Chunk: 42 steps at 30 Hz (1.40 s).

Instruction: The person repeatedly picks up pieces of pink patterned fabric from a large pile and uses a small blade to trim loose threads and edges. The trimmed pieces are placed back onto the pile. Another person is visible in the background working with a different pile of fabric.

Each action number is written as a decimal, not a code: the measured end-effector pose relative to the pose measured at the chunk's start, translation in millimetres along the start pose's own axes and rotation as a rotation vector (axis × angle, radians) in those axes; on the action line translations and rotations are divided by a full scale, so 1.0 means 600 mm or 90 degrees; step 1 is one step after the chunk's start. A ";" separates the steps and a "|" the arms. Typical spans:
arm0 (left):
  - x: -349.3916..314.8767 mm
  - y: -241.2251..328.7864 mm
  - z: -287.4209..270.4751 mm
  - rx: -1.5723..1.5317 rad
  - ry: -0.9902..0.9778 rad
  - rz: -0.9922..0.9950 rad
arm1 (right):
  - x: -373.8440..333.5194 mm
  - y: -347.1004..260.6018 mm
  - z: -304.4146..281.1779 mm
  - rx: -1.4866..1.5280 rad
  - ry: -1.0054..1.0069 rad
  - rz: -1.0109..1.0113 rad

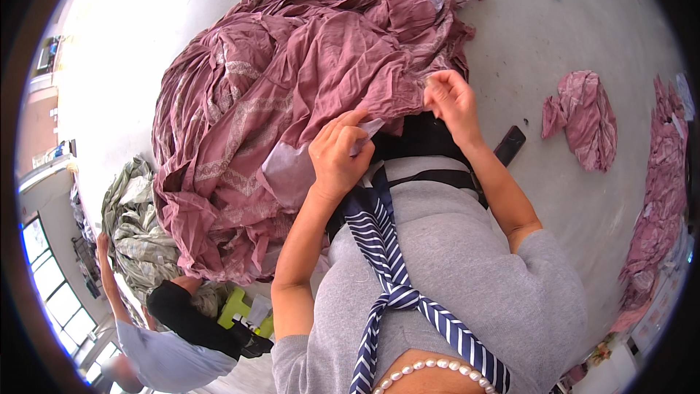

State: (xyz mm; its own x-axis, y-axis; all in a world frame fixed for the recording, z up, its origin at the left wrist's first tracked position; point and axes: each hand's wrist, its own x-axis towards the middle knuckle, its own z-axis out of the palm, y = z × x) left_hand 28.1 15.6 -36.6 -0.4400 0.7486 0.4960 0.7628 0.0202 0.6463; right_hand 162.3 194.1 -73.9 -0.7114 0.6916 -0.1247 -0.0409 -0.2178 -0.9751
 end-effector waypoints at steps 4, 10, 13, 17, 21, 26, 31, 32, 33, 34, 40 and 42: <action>-0.019 -0.005 -0.003 -0.143 0.001 -0.210 | 0.009 0.092 -0.086 0.047 0.150 0.225; -0.001 0.005 -0.085 -0.636 0.293 -0.314 | 0.055 0.189 -0.140 0.096 0.289 0.436; -0.008 0.041 -0.176 -0.651 0.391 -0.275 | 0.084 0.181 -0.118 0.244 0.261 0.444; -0.095 0.047 -0.343 -0.620 0.539 -0.135 | 0.125 0.185 -0.100 0.442 0.205 0.357; -0.190 0.050 -0.455 -0.560 0.576 -0.170 | 0.128 0.143 -0.025 0.358 0.167 0.274; -0.194 -0.016 -0.403 0.193 0.108 -0.658 | 0.089 0.038 0.044 0.015 -0.066 0.015; -0.059 0.011 -0.307 0.284 0.073 -0.334 | 0.010 -0.001 0.125 -0.222 -0.475 -0.035; -0.031 0.016 -0.283 0.210 0.104 -0.313 | 0.000 0.008 0.138 -0.257 -0.539 -0.105; 0.007 0.036 -0.250 0.118 0.097 -0.360 | -0.009 0.032 0.148 -0.302 -0.564 -0.163; 0.024 0.026 -0.217 0.081 0.061 -0.317 | -0.014 0.051 0.153 -0.347 -0.585 -0.223; 0.073 -0.003 -0.025 0.046 -0.234 -0.095 | -0.012 0.059 0.158 -0.439 -0.640 -0.211; 0.083 -0.016 0.023 0.070 -0.271 -0.034 | -0.017 0.062 0.155 -0.475 -0.633 -0.263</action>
State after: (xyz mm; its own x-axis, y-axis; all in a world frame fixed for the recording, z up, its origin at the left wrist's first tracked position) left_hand 5.7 61.8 -26.1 -0.2629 0.9506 0.1652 0.8003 0.1193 0.5877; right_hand 102.8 115.2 -92.1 -0.9633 -0.2561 0.0810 -0.2121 0.5402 -0.8144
